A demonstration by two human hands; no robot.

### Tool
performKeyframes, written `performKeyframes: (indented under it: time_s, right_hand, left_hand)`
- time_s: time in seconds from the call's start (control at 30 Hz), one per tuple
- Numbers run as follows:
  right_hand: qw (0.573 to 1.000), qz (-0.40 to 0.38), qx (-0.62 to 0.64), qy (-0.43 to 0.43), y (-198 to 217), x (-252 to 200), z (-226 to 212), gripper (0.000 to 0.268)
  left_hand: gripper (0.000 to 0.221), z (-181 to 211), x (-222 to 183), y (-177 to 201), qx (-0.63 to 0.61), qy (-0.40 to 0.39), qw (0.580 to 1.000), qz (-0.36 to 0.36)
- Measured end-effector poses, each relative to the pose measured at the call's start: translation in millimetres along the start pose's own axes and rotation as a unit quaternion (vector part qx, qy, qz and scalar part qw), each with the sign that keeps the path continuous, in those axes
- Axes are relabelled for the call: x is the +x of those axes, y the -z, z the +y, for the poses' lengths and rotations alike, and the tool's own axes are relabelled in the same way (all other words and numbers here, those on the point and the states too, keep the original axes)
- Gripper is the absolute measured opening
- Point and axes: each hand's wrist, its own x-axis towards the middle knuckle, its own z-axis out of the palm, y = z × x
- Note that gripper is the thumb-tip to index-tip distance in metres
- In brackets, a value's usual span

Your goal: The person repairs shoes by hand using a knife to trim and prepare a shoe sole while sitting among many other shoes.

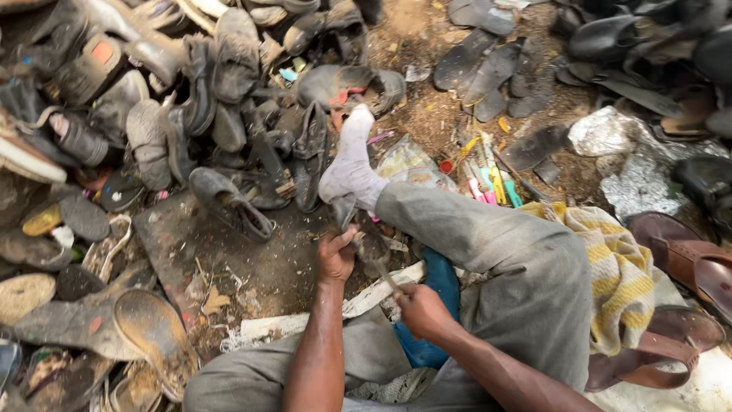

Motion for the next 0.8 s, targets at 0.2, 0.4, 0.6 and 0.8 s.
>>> performKeyframes:
  time_s: [0.2,0.4,0.6,0.8]
  right_hand:
    - [0.971,0.067,0.225,0.052,4,-10,1,0.032]
    - [0.966,0.07,0.243,0.047,9,7,1,0.028]
    - [0.948,0.092,0.301,0.044,12,-2,7,0.03]
    - [0.936,0.12,0.32,0.088,21,-18,0,0.031]
  left_hand:
    - [0.037,60,-10,-69,0.725,0.114,0.64,-0.227]
    - [0.01,45,6,-70,0.818,-0.212,0.371,-0.384]
    - [0.026,12,2,-42,0.863,-0.141,0.338,-0.347]
    - [0.024,-40,-57,-48,0.796,-0.37,0.303,-0.37]
